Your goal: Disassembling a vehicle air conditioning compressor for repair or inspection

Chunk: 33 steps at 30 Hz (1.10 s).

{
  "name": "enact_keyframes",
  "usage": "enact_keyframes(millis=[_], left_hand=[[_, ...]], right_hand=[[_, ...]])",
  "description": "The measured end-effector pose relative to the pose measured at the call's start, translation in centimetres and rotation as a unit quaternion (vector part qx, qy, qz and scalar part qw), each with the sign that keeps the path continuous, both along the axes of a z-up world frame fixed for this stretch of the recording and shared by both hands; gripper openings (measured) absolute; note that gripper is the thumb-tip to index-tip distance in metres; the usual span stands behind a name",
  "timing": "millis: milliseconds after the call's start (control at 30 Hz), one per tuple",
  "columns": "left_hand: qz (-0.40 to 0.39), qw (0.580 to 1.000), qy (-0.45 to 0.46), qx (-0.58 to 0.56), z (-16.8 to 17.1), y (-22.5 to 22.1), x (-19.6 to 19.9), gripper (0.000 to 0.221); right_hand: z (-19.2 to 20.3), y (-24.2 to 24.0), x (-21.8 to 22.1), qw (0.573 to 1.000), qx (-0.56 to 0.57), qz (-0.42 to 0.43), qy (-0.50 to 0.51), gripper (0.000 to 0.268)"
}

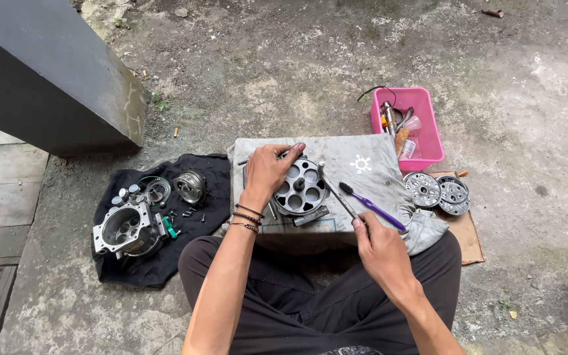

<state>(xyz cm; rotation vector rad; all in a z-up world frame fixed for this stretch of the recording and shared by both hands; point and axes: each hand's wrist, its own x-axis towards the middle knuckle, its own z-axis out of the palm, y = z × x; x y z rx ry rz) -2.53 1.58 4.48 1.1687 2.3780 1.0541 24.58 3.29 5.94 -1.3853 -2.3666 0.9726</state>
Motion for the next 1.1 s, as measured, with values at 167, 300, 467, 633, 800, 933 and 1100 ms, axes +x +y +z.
enact_keyframes(millis=[167,300,467,633,800,933,1100], left_hand=[[-0.001,1.000,-0.004,0.014,0.0,-0.1,0.1,0.055],[-0.002,1.000,0.002,0.016,0.7,-0.2,0.3,0.056],[-0.030,0.997,-0.063,-0.036,1.4,-0.8,-0.1,0.045],[-0.035,0.997,-0.067,-0.024,1.8,-0.9,-0.1,0.045],[-0.038,0.997,-0.062,-0.020,1.0,-0.9,-0.3,0.044],[-0.038,0.997,-0.058,-0.023,0.6,-0.5,-0.4,0.046],[-0.034,0.998,-0.049,-0.021,0.6,-0.6,-0.4,0.046]], right_hand=[[2.1,-0.1,0.6,0.987,0.054,-0.001,0.153,0.019],[-3.7,1.2,1.3,0.938,0.131,0.041,0.317,0.015],[-0.9,1.2,1.1,0.992,0.074,0.036,0.096,0.020],[0.4,0.8,1.9,0.982,0.059,-0.021,0.176,0.018],[-0.4,0.6,1.7,0.993,0.008,-0.006,0.114,0.022],[-0.9,1.1,1.3,0.998,0.003,0.035,0.047,0.022],[0.2,1.3,1.5,0.986,0.043,-0.026,0.160,0.024]])
